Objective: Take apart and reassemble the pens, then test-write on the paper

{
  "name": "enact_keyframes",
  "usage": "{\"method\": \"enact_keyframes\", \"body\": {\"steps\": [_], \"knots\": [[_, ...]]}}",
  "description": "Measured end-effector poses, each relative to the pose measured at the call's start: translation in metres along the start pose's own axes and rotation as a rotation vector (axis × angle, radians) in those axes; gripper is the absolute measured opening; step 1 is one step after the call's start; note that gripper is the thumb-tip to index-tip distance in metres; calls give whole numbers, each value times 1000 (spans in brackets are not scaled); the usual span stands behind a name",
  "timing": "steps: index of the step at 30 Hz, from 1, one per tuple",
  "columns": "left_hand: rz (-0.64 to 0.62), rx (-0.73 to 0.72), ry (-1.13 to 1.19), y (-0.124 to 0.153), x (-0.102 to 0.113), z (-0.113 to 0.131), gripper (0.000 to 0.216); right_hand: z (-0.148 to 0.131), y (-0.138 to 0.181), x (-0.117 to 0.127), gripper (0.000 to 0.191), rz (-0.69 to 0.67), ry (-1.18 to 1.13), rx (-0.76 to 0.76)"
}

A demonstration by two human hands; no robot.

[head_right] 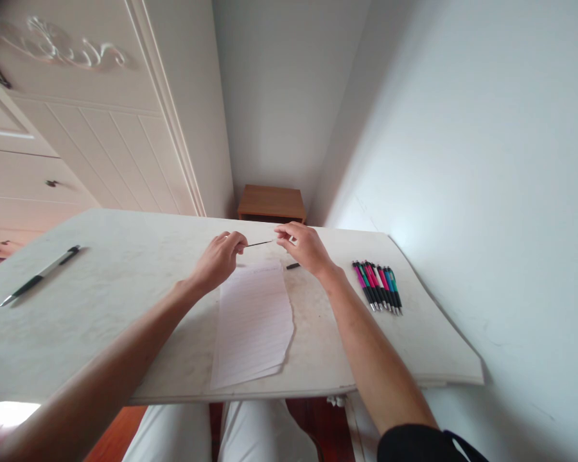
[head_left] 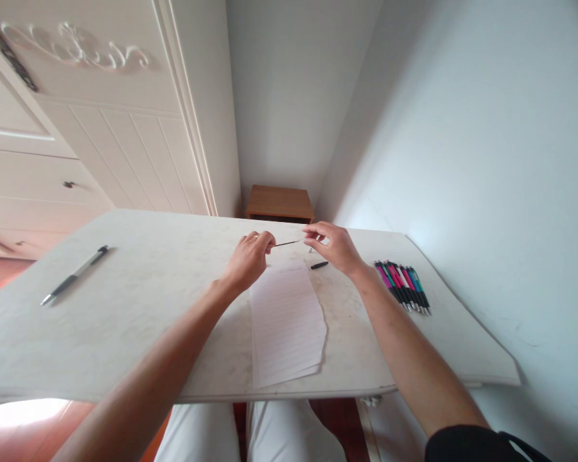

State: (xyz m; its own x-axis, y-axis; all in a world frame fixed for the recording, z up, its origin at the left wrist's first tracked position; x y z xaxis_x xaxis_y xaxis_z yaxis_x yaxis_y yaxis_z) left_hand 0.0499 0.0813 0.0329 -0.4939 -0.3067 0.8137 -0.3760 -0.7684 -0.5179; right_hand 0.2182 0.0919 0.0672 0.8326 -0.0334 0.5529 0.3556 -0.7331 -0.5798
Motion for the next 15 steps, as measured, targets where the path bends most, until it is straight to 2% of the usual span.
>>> {"method": "enact_keyframes", "body": {"steps": [15], "knots": [[27, -11, 90, 0, 4, 3, 22, -9, 1, -9, 19, -36, -21, 25]]}}
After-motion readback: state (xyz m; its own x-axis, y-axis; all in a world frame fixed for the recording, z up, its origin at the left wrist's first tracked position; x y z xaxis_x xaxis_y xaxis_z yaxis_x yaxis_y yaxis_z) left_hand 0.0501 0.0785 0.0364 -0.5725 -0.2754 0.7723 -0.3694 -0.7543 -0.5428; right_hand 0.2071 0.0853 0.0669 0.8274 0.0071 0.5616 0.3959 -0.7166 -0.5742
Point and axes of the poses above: each hand's wrist, its own y-axis away from the middle knuckle, its own x-axis out of the back of the hand, z = x × y, the point moved 9 cm from there along -y, towards the middle knuckle, and after that the axes turned 8 degrees about -y, right-handed, at the moved point
